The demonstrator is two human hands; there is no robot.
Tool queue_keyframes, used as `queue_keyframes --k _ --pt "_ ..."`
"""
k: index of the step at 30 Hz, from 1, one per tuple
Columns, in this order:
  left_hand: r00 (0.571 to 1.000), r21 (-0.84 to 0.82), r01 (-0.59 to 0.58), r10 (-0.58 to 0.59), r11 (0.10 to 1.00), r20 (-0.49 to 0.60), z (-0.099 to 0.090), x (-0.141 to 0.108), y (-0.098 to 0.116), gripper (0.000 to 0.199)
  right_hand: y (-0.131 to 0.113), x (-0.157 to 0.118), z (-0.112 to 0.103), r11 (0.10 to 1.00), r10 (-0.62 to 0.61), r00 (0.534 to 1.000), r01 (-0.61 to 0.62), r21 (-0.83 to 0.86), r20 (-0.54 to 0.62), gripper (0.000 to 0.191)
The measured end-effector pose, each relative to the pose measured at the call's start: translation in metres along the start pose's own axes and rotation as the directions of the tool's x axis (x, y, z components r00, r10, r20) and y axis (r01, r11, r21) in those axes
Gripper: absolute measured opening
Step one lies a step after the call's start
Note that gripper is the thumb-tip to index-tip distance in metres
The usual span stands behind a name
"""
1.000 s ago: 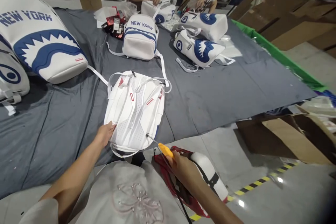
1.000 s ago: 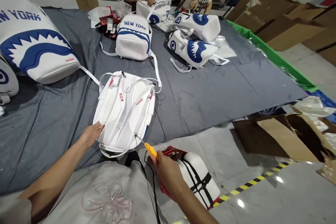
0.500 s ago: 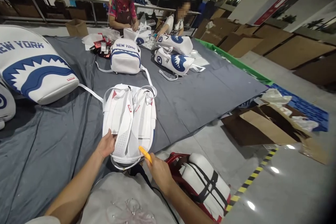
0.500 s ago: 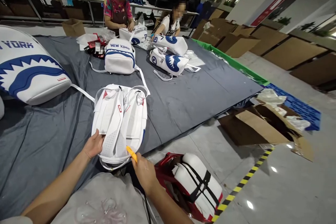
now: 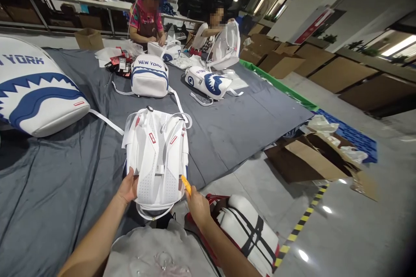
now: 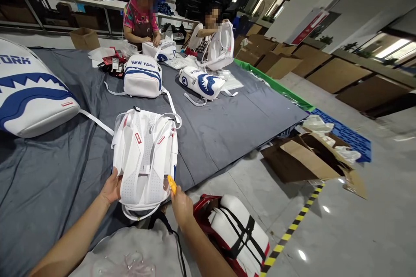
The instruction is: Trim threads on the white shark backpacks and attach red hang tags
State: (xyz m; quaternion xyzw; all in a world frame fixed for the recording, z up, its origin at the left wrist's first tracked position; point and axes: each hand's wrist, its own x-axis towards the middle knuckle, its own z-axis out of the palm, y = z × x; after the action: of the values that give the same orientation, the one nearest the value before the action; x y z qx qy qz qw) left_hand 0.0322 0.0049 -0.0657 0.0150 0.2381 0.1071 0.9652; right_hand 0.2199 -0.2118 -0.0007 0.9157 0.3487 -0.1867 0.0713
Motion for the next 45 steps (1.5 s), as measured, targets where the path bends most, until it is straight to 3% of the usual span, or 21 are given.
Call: queue_keyframes --k 4,14,20,23,28,31,35,38,40,41,42,43,44,45 --pt "0.997 -0.024 -0.079 0.078 0.997 -0.022 -0.001 0.000 0.003 0.063 0.011 -0.012 -0.010 0.998 -0.034 0.999 0.033 0.058 0.010 0.027" --pt "0.990 -0.051 -0.128 0.124 0.991 -0.071 -0.006 0.021 0.001 0.057 0.026 -0.031 -0.016 0.982 0.023 0.999 -0.018 0.188 -0.024 0.033" --pt "0.957 -0.002 -0.168 0.163 0.986 -0.238 0.025 0.034 -0.004 0.059 0.016 -0.032 -0.023 0.974 0.089 0.996 -0.093 0.206 0.028 0.030" --pt "0.940 0.039 -0.205 0.208 0.978 -0.269 0.039 0.034 -0.004 0.059 0.018 -0.043 -0.026 0.960 0.119 0.992 -0.125 0.251 0.039 0.029" --pt "0.980 0.049 -0.121 0.127 0.991 -0.154 0.047 0.024 -0.001 0.061 0.036 -0.100 -0.017 0.904 0.196 0.980 -0.199 0.378 0.048 0.032" --pt "0.993 0.056 -0.074 0.079 0.996 -0.092 0.050 0.023 -0.002 0.063 0.034 -0.131 -0.003 0.897 0.171 0.979 -0.201 0.393 0.112 0.033" --pt "0.991 0.105 -0.079 0.089 0.991 -0.098 0.058 0.030 0.000 0.059 0.011 -0.133 0.009 0.946 0.078 0.977 -0.135 0.295 0.198 0.031" --pt "0.987 0.308 -0.013 0.061 0.951 -0.146 0.062 0.021 0.003 0.061 -0.002 -0.123 0.005 0.977 0.041 0.980 -0.080 0.195 0.197 0.029" --pt "0.964 0.583 0.048 0.116 0.811 -0.240 0.061 0.003 -0.001 0.061 -0.006 -0.118 -0.002 0.988 0.050 0.975 -0.081 0.135 0.218 0.029" --pt "0.931 0.740 0.046 0.239 0.671 -0.275 0.061 -0.008 -0.006 0.060 -0.009 -0.117 -0.005 0.989 0.055 0.972 -0.084 0.120 0.229 0.029" --pt "0.882 0.882 0.025 0.404 0.471 -0.242 0.060 -0.019 -0.014 0.059 -0.011 -0.115 -0.007 0.990 0.045 0.970 -0.076 0.122 0.238 0.028" --pt "0.812 0.975 -0.005 0.570 0.220 -0.125 0.060 -0.027 -0.025 0.059 -0.013 -0.114 -0.008 0.989 0.026 0.968 -0.061 0.137 0.248 0.028" --pt "0.754 0.997 -0.048 0.652 -0.061 0.076 0.060 -0.031 -0.038 0.060 -0.015 -0.113 -0.007 0.986 0.000 0.966 -0.043 0.161 0.260 0.028" --pt "0.740 0.940 -0.099 0.607 -0.328 0.290 0.060 -0.030 -0.052 0.062 -0.015 -0.111 -0.005 0.982 -0.027 0.962 -0.025 0.186 0.271 0.028"
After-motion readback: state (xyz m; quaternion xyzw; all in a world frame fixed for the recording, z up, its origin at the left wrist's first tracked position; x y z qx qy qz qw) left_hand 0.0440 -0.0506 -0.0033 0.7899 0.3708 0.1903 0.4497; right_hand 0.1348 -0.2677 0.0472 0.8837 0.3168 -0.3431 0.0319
